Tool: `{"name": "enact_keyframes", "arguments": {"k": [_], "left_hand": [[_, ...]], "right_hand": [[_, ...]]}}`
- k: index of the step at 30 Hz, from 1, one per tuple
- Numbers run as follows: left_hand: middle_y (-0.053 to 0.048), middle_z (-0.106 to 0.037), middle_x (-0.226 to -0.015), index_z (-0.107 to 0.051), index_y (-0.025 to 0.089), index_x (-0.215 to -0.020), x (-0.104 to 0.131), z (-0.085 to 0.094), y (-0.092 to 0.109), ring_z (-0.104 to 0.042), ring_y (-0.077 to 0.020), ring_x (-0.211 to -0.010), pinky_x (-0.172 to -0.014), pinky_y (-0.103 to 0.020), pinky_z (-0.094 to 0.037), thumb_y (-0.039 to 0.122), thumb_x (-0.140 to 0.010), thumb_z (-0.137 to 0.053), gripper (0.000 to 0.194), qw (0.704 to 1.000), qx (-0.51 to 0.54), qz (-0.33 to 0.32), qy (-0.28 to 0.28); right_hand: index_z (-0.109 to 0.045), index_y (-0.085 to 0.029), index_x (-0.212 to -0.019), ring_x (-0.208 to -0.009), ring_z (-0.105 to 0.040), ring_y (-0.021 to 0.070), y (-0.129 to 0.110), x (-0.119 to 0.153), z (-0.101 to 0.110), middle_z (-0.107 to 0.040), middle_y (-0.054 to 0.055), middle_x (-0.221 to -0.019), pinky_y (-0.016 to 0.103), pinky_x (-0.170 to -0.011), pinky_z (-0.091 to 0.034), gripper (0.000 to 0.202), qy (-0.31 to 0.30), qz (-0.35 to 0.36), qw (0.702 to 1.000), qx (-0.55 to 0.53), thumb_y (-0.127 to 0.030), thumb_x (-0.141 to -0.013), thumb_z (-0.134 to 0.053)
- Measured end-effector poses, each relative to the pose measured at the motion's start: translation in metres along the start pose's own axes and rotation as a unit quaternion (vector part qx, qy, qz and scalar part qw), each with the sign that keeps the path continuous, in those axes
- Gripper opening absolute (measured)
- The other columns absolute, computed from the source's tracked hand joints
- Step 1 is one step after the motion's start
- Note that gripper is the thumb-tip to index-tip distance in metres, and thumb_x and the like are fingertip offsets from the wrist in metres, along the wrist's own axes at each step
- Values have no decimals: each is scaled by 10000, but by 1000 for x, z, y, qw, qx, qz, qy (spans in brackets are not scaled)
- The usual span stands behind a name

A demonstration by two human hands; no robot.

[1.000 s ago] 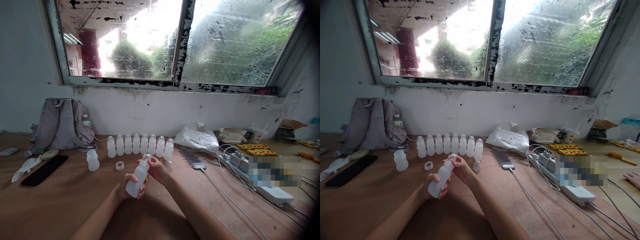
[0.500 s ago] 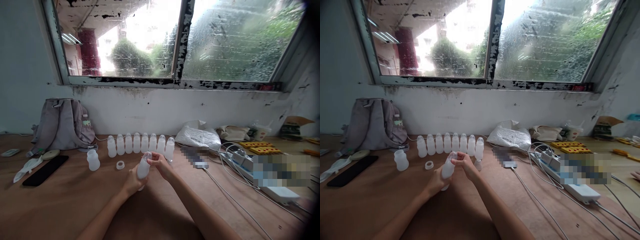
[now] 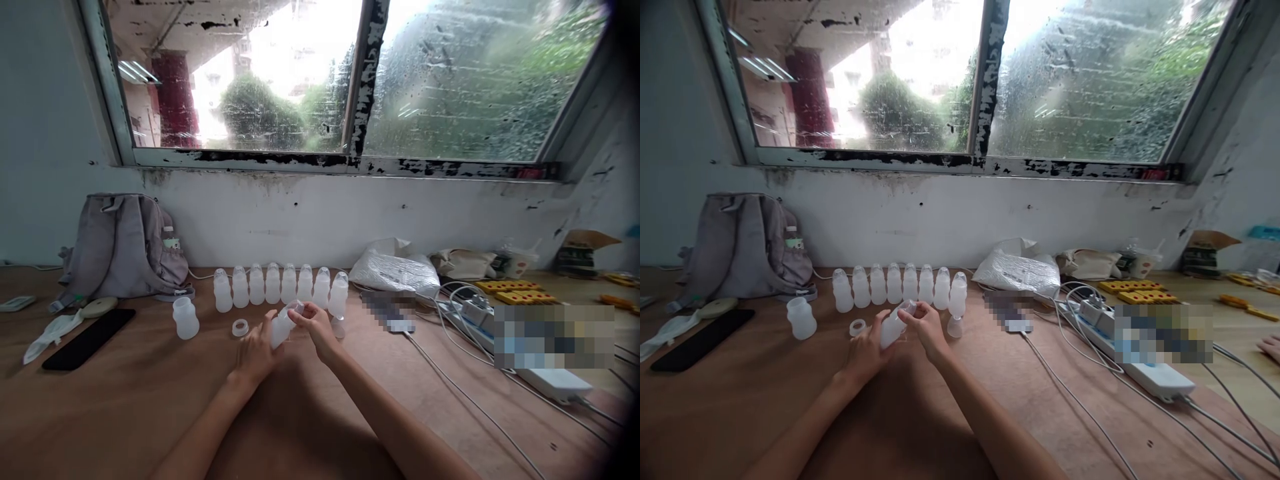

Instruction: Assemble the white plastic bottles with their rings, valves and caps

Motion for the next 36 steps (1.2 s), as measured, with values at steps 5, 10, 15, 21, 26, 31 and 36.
{"name": "enact_keyframes", "arguments": {"k": [5, 10, 15, 21, 26, 31, 36], "left_hand": [[-4, -604, -1049, -335, 295, -1206, 3, 1, 3, -595, -206, -842, -644, -258, -416, 218, -697, -526, 549, 994, 106, -10, -31], [7, -618, -843, -437, 255, -1104, 0, -1, -1, -585, -189, -740, -637, -260, -415, 189, -618, -583, 513, 965, 247, 36, -79], [-9, -572, -763, -457, 184, -1021, 6, -17, 8, -558, -144, -586, -497, -239, -425, 195, -605, -583, 435, 802, 540, 77, -243], [-27, -559, -732, -446, 144, -1068, 22, -27, 8, -546, -125, -489, -434, -230, -392, 193, -628, -500, 446, 630, 676, 125, -362], [-20, -542, -699, -439, 138, -1130, 24, -34, 8, -537, -136, -466, -426, -246, -390, 230, -587, -470, 552, 580, 708, 113, -386], [-27, -580, -791, -465, 184, -1092, 11, -27, -1, -565, -162, -594, -541, -270, -432, 259, -607, -568, 502, 816, 511, 72, -261], [-28, -611, -961, -404, 234, -1152, 3, 7, -6, -572, -204, -828, -746, -308, -426, 262, -661, -575, 521, 960, 276, 15, -36]], "right_hand": [[-609, -144, -751, -686, -550, 159, 7, -2, 4, -617, 24, -724, 258, -623, -404, 271, 7, -4, 1000, 14, -347, -601, -706], [-624, -150, -791, -732, -541, 163, 5, -3, 1, -610, 28, -757, 261, -667, -400, 248, -40, 3, 999, -16, -334, -633, -683], [-629, -164, -818, -801, -559, 197, 1, -2, -7, -624, 46, -801, 292, -728, -396, 270, -114, -26, 991, -63, -362, -640, -671], [-618, -171, -838, -769, -561, 192, -6, 5, -18, -633, 61, -818, 275, -643, -390, 266, -168, -45, 980, -94, -364, -660, -659], [-616, -161, -835, -652, -522, 147, -8, 8, -24, -623, 66, -820, 243, -521, -348, 241, -191, -55, 975, -103, -348, -685, -641], [-619, -143, -768, -697, -533, 161, 2, -9, 7, -613, 43, -760, 259, -600, -380, 250, -74, -40, 996, -27, -321, -615, -706], [-611, -170, -770, -701, -527, 171, -12, -26, 63, -601, 32, -778, 266, -595, -368, 302, 107, 50, 990, 76, -426, -620, -666]]}}
Point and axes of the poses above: each hand's wrist, its own x-axis away from the middle knuckle, its own z-axis out of the back of the hand, y = z × x, the point moved 7 cm from there along -x, towards the middle knuckle
